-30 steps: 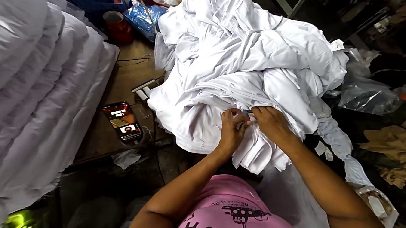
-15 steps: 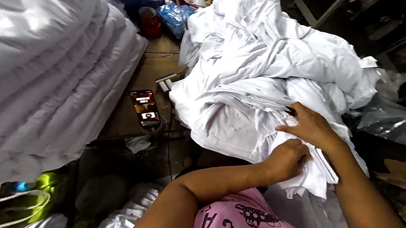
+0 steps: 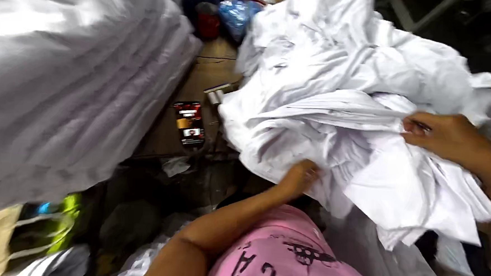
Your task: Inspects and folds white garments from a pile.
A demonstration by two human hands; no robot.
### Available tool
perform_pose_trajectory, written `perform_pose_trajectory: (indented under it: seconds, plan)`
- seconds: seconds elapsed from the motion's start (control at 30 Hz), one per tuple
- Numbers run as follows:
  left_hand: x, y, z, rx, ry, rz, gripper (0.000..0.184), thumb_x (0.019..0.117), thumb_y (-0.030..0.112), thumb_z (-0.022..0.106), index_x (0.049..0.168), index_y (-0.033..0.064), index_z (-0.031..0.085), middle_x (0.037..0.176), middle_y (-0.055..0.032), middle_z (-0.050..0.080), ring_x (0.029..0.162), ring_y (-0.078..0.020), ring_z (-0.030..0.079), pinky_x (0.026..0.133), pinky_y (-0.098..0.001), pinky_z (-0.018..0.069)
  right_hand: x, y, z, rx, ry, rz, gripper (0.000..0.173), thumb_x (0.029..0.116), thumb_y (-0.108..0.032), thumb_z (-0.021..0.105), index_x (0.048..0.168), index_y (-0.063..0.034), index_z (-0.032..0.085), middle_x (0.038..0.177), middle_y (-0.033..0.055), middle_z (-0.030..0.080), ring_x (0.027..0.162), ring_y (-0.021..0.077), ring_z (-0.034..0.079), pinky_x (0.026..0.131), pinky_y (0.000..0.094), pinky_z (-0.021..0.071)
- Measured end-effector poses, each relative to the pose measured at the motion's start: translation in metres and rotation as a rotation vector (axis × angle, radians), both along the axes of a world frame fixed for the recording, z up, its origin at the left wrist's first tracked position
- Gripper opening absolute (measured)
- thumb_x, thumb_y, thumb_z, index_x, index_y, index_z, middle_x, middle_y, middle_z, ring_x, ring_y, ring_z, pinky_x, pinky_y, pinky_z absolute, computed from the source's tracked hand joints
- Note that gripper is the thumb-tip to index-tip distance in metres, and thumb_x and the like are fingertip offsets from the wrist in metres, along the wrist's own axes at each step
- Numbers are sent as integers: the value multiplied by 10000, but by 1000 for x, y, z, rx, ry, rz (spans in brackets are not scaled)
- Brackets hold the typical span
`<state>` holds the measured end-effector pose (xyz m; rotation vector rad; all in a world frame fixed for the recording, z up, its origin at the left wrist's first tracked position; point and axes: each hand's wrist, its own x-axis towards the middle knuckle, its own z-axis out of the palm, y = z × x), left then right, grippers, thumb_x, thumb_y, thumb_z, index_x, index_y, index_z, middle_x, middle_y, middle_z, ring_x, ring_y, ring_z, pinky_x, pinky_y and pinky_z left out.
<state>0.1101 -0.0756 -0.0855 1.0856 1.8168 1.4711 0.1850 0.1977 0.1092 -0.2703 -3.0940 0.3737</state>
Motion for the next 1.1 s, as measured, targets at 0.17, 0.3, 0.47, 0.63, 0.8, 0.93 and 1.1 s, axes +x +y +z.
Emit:
perform_pose_trajectory:
  seconds: [0.17, 0.3, 0.47, 0.63, 0.8, 0.93, 1.1]
  plan:
    - [-29, 7, 10, -70, -307, 31, 250, 1044, 61, 521, 1205, -97, 627, 1107, -188, 698, 944, -163, 713, 866, -310, 584, -11, 9, 43, 143, -80, 187, 78, 888, 103, 662, 965, 91, 663, 810, 238, 661, 739, 392, 665, 699, 591, 521]
    - [-8, 37, 12, -57, -306, -110, 464, 1018, 135, 606, 1393, -115, 494, 1259, -250, 657, 1127, -233, 687, 1002, -360, 544, -18, 14, 52, 234, -98, 264, 108, 891, 108, 650, 990, 69, 671, 859, 237, 678, 783, 409, 683, 722, 602, 531]
    - [9, 102, 6, -176, -374, -18, 483, 981, 310, 697, 1251, -82, 612, 1112, -246, 683, 1040, -308, 669, 961, -494, 522, -31, 16, 66, 307, -111, 282, 93, 920, 83, 629, 1009, 78, 656, 885, 269, 669, 830, 464, 678, 739, 638, 514]
    - [-41, 90, 55, -164, -73, -91, 494, 1019, 308, 640, 1364, -36, 555, 1267, -232, 654, 1202, -322, 629, 1057, -526, 475, -33, 28, 83, 443, -95, 327, 118, 934, 80, 604, 1045, 64, 640, 911, 277, 651, 875, 494, 670, 743, 657, 508]
    - [-113, 53, 69, -175, -113, 150, 401, 957, 235, 717, 1273, 1, 635, 1212, -131, 684, 1150, -176, 635, 1042, -422, 496, -21, 18, 46, 485, 159, 478, 127, 952, 100, 524, 969, 65, 645, 846, 267, 648, 802, 479, 666, 641, 583, 521]
    - [-131, 60, 40, -198, -231, 188, 395, 915, 228, 766, 1220, 3, 655, 1120, -108, 708, 1035, -149, 669, 962, -395, 541, -15, -14, -77, 353, 262, 392, 117, 919, 61, 606, 952, 19, 709, 876, 223, 692, 803, 426, 695, 638, 546, 556]
    - [-131, 24, 53, -286, 258, 174, 238, 1005, 180, 652, 1038, -39, 739, 964, -203, 732, 918, -329, 702, 882, -579, 526, -9, -36, -122, 246, 309, 192, 152, 818, 57, 733, 939, -35, 743, 866, 166, 684, 782, 362, 690, 645, 511, 563]
